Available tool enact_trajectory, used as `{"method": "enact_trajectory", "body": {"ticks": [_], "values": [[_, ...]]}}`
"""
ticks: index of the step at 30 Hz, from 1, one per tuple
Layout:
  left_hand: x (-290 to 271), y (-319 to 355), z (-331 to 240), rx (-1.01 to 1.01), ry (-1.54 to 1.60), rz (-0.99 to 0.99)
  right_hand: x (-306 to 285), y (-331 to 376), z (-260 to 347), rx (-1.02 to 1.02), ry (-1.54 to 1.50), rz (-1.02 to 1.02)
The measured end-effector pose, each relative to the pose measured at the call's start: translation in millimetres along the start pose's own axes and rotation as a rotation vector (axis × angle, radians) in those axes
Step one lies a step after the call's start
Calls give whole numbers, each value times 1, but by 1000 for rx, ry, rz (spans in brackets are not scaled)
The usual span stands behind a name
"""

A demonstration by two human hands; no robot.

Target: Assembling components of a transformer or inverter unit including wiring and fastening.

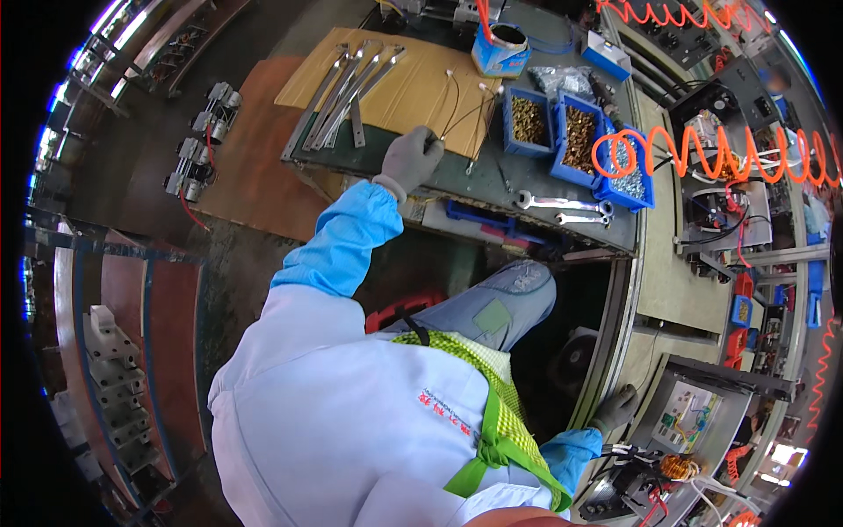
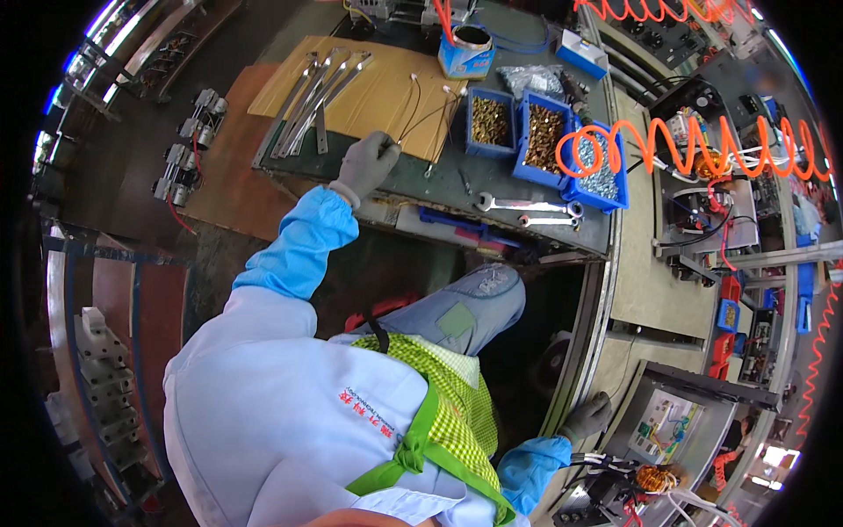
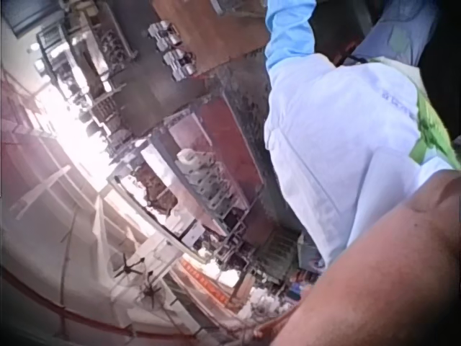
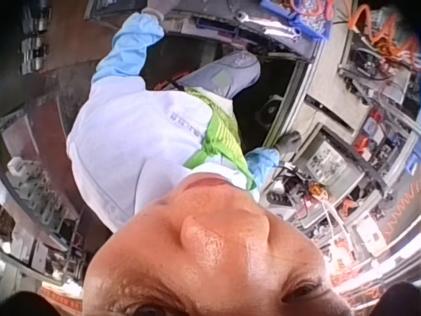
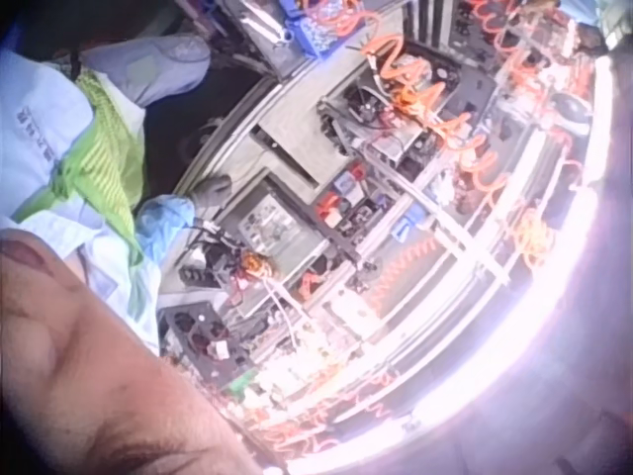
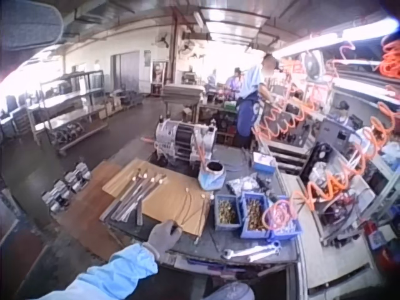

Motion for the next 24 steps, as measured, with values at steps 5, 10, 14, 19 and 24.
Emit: {"method": "enact_trajectory", "body": {"ticks": [5,10,14,19,24], "values": [[-7,1,-6,-76,213,-140,-3,-2,6,-19,40,0],[15,13,9,-84,-144,189,-3,1,-5,-51,61,-7],[8,6,7,-76,-116,166,-2,1,-2,-70,58,-26],[-6,-9,10,-124,-18,164,1,-1,1,-37,39,32],[-7,-16,-4,44,-215,258,-1,-1,-1,-26,39,5]]}}
Point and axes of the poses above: each hand's wrist, its own y-axis away from the middle knuckle, its own x-axis out of the palm, z = x × y, the point moved 8 cm from there along -y, towards the middle knuckle, and after that the axes turned 11 degrees about -z, right-handed, at the moved point
